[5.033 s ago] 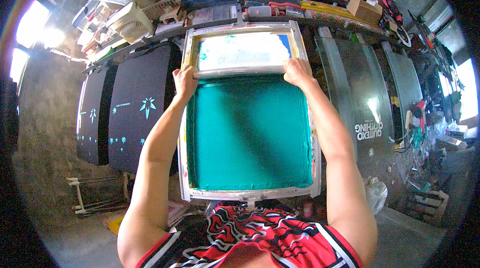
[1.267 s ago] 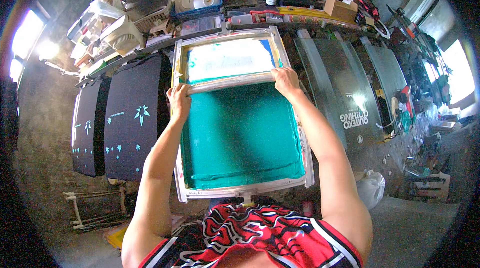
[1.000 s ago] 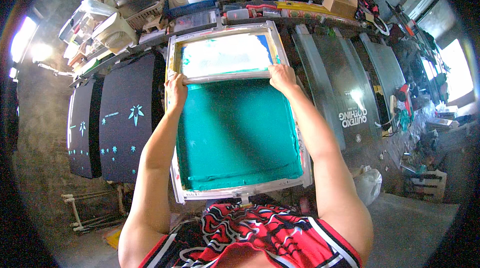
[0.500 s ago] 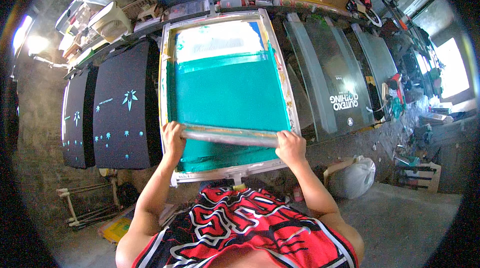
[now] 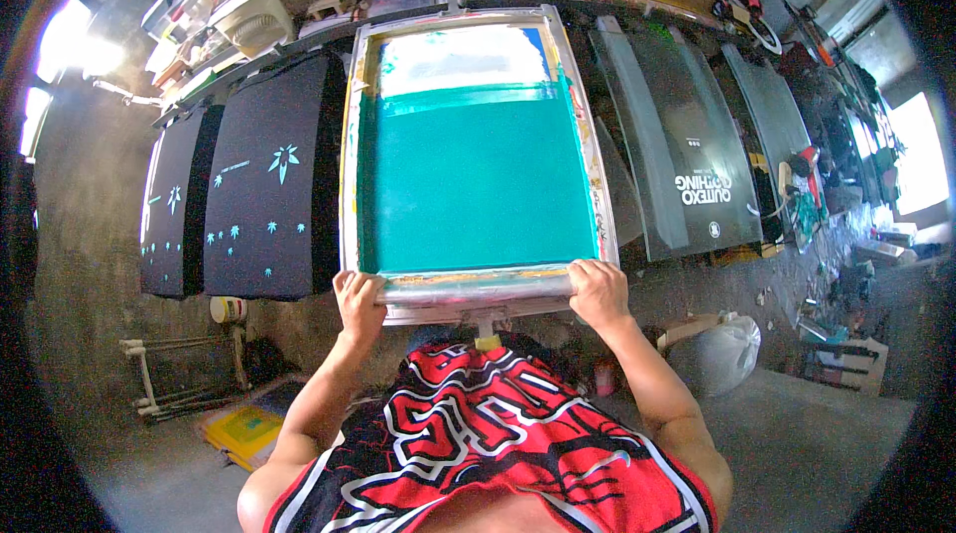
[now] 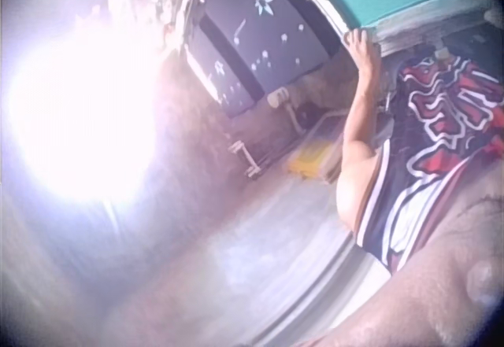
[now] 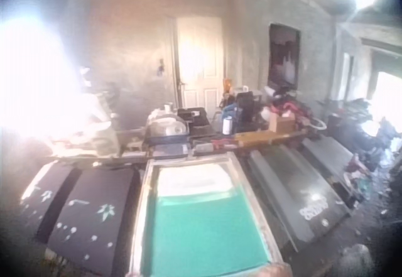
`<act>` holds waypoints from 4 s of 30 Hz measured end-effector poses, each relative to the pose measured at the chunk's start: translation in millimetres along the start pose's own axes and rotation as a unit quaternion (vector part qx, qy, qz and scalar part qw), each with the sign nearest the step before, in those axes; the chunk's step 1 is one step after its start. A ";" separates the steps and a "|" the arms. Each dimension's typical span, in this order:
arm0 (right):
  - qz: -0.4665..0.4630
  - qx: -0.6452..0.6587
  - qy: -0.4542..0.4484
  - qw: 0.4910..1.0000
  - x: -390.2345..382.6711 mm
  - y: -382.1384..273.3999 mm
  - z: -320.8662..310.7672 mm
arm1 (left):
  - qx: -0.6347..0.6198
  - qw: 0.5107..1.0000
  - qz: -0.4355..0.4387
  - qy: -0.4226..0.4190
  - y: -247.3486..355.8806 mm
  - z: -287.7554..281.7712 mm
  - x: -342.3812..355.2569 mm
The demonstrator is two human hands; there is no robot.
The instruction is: The person uses a heat gun to dry green ink on black t-shirts with palm tree designs, then uses a squeegee to apply more green ink through a screen printing frame onto the shirts.
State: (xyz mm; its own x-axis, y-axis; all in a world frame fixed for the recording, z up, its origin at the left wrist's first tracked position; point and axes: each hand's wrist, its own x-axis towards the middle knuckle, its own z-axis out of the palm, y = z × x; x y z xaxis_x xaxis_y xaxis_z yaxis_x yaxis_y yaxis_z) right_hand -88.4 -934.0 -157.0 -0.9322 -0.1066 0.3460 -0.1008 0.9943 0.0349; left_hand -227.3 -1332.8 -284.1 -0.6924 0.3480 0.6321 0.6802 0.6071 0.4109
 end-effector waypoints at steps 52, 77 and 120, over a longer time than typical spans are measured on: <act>-0.032 -0.011 0.047 0.998 -20.9 -23.8 28.4 | 0.037 0.998 -0.006 -0.049 -6.7 -12.6 -48.9; 0.412 0.269 0.023 0.870 -3.1 80.1 92.5 | -0.218 0.840 -0.496 -0.001 -108.2 36.7 -18.9; 0.437 0.258 0.198 0.839 -54.7 11.7 41.9 | -0.366 0.817 -0.446 -0.018 -105.4 -22.2 87.2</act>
State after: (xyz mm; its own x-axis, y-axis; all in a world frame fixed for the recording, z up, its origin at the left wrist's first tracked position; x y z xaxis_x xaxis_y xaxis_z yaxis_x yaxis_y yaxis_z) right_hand -53.1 -916.6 -214.8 -0.5503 0.7728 0.3161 0.3286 0.5485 -0.7689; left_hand -354.0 -1382.3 -257.7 -0.9886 0.0294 -0.1478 -0.1464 0.0463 0.9881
